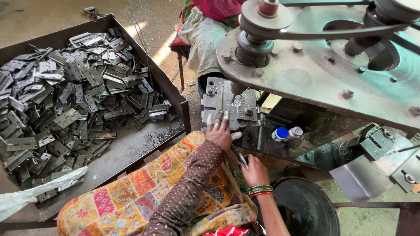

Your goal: The person sits on the floor and repeatedly places small metal pieces into a press machine, activates the lever, and removes the processed pieces. The person handles the metal pieces one at a time and returns them to a nearby bin.

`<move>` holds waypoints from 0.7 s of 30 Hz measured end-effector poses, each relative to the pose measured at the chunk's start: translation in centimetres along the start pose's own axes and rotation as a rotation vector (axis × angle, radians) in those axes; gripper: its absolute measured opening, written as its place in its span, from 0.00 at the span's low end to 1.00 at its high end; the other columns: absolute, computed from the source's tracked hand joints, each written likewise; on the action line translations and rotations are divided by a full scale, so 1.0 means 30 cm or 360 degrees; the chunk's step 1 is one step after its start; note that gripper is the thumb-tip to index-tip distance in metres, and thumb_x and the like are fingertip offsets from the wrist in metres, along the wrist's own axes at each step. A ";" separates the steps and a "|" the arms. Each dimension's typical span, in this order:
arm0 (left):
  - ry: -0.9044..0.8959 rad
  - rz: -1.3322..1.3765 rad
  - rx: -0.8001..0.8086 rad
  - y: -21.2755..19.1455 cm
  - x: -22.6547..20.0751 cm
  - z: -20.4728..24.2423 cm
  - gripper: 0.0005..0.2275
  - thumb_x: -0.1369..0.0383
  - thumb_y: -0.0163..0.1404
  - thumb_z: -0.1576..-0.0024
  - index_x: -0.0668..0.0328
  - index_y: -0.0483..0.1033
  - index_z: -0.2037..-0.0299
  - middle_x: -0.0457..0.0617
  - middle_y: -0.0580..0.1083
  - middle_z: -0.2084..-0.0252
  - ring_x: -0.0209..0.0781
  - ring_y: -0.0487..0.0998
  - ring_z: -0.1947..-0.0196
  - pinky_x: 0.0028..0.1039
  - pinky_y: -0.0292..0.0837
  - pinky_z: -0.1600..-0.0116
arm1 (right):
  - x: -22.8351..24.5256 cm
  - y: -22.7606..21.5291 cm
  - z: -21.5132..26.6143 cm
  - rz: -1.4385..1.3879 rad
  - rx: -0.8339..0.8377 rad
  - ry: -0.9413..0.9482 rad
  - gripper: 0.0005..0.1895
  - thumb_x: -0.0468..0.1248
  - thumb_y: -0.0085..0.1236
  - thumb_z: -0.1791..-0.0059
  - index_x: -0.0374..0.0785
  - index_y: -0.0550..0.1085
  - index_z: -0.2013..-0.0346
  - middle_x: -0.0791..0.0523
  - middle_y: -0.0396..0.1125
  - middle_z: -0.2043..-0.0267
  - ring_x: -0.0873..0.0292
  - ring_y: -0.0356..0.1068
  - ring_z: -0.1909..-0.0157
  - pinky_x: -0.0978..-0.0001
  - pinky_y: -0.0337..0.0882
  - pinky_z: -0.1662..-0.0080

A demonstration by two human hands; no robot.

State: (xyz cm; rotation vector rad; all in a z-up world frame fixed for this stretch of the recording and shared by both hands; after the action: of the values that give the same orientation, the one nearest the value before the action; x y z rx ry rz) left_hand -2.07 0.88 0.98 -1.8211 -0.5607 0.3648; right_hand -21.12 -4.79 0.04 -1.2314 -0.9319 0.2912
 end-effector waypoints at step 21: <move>-0.0173 0.0412 0.0152 0.008 0.042 -0.165 0.09 0.70 0.49 0.42 0.57 0.83 0.59 0.48 0.71 0.39 0.46 0.70 0.37 0.43 0.61 0.34 | -0.308 0.362 0.013 0.0000 0.0322 0.0083 0.22 0.50 0.62 0.54 0.34 0.71 0.61 0.40 0.73 0.64 0.36 0.73 0.59 0.44 0.73 0.57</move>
State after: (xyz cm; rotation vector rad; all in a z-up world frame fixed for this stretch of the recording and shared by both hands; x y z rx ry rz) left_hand 1.56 -2.48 2.32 -1.7922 -0.3746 0.6581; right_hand -24.04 -6.74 -13.79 -1.0484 -0.8363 0.3430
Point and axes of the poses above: each hand's wrist, its own z-axis away from the middle knuckle, its own y-axis out of the palm, x = y × z, the point moved 2 cm from there along -z, towards the middle knuckle
